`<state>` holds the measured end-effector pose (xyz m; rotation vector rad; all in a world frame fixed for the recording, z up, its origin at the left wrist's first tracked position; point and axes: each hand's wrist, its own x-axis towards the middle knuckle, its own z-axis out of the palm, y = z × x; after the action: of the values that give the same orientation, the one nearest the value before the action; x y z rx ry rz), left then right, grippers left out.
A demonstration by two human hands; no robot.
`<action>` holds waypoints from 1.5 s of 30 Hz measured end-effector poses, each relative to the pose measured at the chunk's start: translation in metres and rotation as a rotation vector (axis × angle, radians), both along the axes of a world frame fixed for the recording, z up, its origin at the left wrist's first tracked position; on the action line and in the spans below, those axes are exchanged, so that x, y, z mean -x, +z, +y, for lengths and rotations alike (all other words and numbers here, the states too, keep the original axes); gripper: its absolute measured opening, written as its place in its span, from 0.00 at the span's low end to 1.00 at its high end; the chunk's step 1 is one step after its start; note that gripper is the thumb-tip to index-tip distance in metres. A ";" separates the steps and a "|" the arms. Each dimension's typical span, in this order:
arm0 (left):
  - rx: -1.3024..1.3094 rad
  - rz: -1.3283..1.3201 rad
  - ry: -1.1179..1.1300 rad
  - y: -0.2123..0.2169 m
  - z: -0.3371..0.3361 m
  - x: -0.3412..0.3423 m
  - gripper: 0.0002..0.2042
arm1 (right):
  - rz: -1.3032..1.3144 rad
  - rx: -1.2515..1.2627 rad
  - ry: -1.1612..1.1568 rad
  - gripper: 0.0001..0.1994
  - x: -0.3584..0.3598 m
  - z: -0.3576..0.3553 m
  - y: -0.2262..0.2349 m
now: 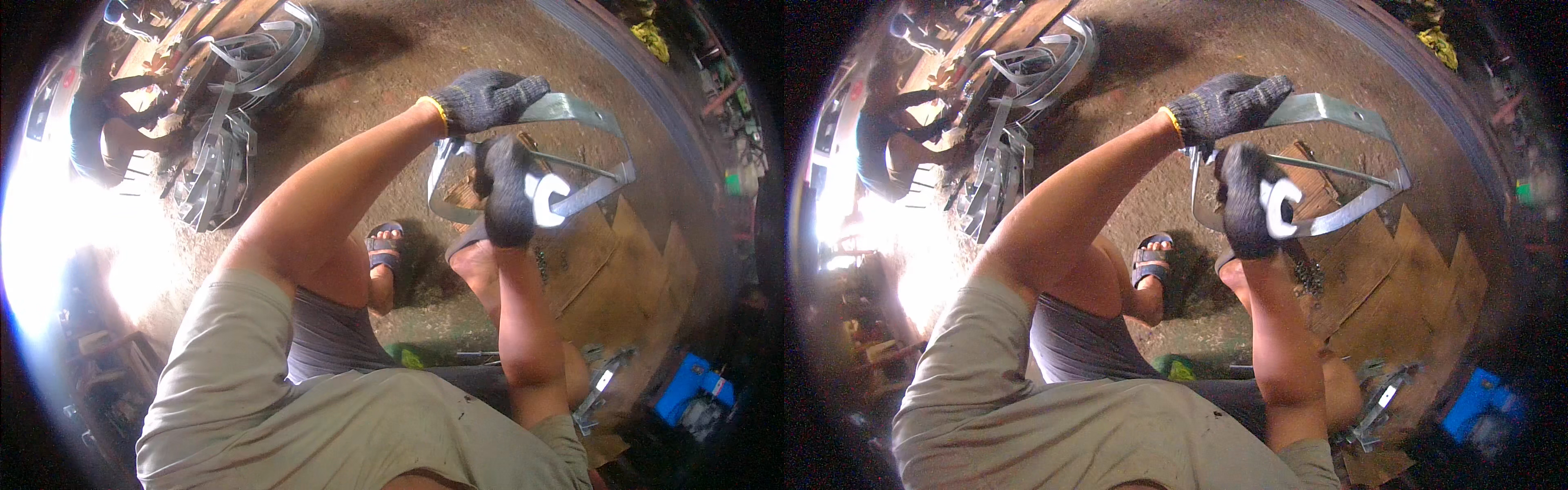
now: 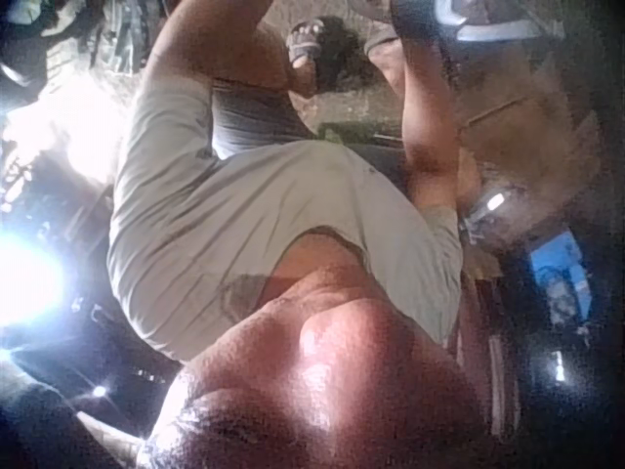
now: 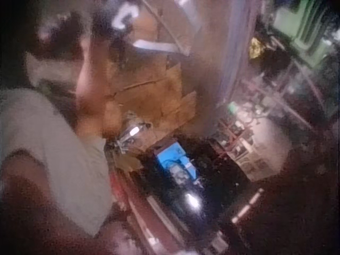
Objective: The person sits on the floor and assembles a metal frame by inserting bolts and tightening nuts with a wrench. They handle multiple nuts and bolts, repeatedly adjusting the frame and tightening connections.
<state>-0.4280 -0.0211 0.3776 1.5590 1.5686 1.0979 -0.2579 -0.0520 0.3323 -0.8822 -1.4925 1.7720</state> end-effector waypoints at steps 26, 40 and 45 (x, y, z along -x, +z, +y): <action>-0.109 0.116 0.090 -0.025 0.017 0.034 0.33 | 0.116 -0.493 0.141 0.12 -0.014 -0.006 -0.065; -0.124 0.079 0.081 -0.026 0.027 0.037 0.31 | 0.138 -1.400 0.297 0.13 0.016 0.017 -0.125; -0.118 0.159 0.085 -0.029 0.036 0.040 0.30 | 0.131 -1.271 0.365 0.13 0.016 0.028 -0.113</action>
<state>-0.4681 0.0147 0.3487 1.7081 1.7162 1.1551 -0.2741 -0.0240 0.2196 0.1655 -2.2632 0.6960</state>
